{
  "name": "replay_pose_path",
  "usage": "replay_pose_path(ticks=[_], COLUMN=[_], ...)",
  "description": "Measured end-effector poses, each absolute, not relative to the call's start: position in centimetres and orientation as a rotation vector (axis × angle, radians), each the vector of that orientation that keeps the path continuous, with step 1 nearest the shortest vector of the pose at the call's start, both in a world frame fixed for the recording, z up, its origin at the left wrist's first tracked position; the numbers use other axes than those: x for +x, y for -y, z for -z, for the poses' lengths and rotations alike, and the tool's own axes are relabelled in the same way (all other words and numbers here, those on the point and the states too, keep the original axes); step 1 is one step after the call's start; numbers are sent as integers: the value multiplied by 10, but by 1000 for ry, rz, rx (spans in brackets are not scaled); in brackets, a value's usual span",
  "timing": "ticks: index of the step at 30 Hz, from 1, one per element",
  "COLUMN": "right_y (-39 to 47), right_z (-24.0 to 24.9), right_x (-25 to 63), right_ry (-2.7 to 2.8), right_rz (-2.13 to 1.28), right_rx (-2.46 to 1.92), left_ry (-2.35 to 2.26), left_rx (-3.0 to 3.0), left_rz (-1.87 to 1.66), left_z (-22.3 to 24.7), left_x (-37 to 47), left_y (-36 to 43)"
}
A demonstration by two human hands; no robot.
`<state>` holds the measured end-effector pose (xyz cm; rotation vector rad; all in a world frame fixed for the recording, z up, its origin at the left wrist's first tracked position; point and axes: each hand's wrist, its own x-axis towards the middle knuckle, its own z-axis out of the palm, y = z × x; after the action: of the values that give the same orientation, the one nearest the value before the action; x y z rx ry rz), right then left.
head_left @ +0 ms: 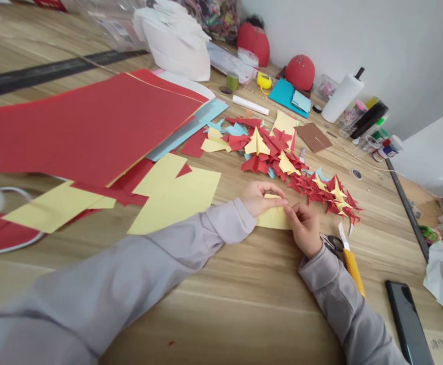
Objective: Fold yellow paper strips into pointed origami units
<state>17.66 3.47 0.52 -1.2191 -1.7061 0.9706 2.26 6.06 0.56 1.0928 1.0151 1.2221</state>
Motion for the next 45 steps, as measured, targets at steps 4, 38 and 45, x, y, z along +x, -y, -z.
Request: replay_pose_path(ticks=[4, 38, 45], right_y=[-35, -36, -33], right_z=[-6, -10, -8], right_x=[175, 178, 178], right_ry=[1691, 1689, 1723], right_rz=[-936, -1066, -1161], right_rx=[-1221, -1213, -1225], left_ry=[-994, -962, -926], left_rx=[968, 1303, 1243], left_rz=[-1242, -1181, -1134], left_z=[-7, -3, -3], left_x=[22, 21, 20], left_y=[-62, -59, -60])
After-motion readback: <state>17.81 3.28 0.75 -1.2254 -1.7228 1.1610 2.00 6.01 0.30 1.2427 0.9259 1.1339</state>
